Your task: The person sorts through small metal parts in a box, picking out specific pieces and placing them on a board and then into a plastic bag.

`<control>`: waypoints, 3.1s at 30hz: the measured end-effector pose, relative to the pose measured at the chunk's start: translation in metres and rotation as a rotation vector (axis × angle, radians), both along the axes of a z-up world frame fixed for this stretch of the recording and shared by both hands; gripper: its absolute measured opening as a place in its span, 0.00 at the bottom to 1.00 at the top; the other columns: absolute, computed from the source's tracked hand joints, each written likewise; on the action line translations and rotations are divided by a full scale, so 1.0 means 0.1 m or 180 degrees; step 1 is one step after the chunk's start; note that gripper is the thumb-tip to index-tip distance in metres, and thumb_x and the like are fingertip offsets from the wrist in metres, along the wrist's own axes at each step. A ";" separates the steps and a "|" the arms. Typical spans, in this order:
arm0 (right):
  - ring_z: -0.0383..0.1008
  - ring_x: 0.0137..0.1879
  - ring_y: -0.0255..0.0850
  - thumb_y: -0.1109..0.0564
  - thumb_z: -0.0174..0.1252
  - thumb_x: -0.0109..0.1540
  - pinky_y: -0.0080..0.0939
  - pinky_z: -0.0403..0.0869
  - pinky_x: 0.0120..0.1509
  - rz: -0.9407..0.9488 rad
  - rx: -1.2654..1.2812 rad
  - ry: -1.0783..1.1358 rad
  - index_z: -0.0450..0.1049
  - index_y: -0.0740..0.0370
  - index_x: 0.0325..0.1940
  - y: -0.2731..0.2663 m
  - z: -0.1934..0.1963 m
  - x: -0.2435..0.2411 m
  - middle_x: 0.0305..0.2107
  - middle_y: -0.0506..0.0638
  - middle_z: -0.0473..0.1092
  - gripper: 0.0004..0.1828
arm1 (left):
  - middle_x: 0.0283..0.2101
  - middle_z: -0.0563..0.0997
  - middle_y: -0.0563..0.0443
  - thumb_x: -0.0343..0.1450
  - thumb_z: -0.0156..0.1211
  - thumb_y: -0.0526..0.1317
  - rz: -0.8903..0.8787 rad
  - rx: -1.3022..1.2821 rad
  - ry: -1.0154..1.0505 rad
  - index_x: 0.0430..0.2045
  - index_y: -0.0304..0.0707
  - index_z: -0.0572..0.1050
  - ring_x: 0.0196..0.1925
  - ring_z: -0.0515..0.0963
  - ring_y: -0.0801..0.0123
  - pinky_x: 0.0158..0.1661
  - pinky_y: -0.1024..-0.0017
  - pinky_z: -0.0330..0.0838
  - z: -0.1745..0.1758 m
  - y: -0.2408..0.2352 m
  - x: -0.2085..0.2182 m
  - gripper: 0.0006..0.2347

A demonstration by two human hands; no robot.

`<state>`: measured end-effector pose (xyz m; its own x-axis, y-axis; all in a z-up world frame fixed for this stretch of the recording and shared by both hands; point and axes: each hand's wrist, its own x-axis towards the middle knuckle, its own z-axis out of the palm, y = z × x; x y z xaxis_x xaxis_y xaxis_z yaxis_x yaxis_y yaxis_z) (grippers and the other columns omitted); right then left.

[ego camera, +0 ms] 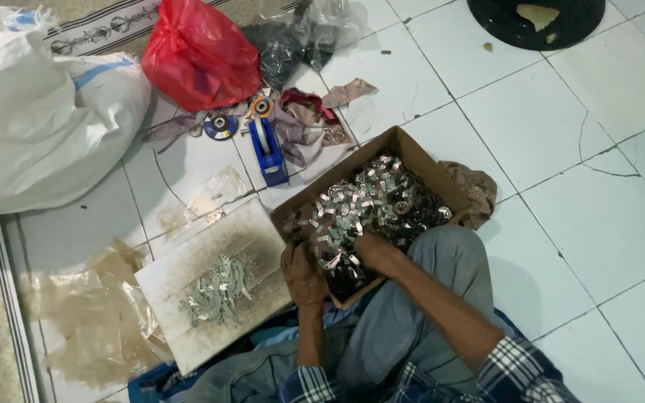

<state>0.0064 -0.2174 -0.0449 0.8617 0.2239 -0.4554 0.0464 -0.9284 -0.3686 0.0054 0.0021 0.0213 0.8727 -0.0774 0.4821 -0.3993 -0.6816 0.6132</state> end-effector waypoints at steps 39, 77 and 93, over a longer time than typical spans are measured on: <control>0.77 0.33 0.59 0.56 0.48 0.67 0.51 0.71 0.30 -0.0269 0.1245 -0.0726 0.72 0.61 0.58 0.46 -0.20 -0.37 0.30 0.65 0.77 0.17 | 0.42 0.84 0.41 0.68 0.55 0.30 -0.0631 0.0553 0.0474 0.50 0.38 0.78 0.55 0.81 0.50 0.71 0.47 0.56 0.03 0.03 -0.45 0.16; 0.80 0.44 0.53 0.57 0.62 0.63 0.53 0.80 0.46 -0.1736 0.2665 -0.0630 0.83 0.60 0.51 1.88 1.29 -0.26 0.38 0.62 0.79 0.13 | 0.73 0.60 0.38 0.79 0.48 0.41 0.2505 -0.0200 0.0957 0.73 0.37 0.54 0.77 0.57 0.53 0.75 0.51 0.40 -0.54 1.94 -0.26 0.25; 0.73 0.62 0.61 0.55 0.55 0.65 0.61 0.71 0.66 -0.1311 0.2673 -0.0484 0.78 0.57 0.61 2.30 0.90 -0.08 0.53 0.63 0.76 0.20 | 0.68 0.69 0.32 0.77 0.48 0.43 0.1663 0.0915 0.0550 0.69 0.31 0.62 0.70 0.67 0.47 0.70 0.53 0.54 -0.14 1.21 -0.32 0.24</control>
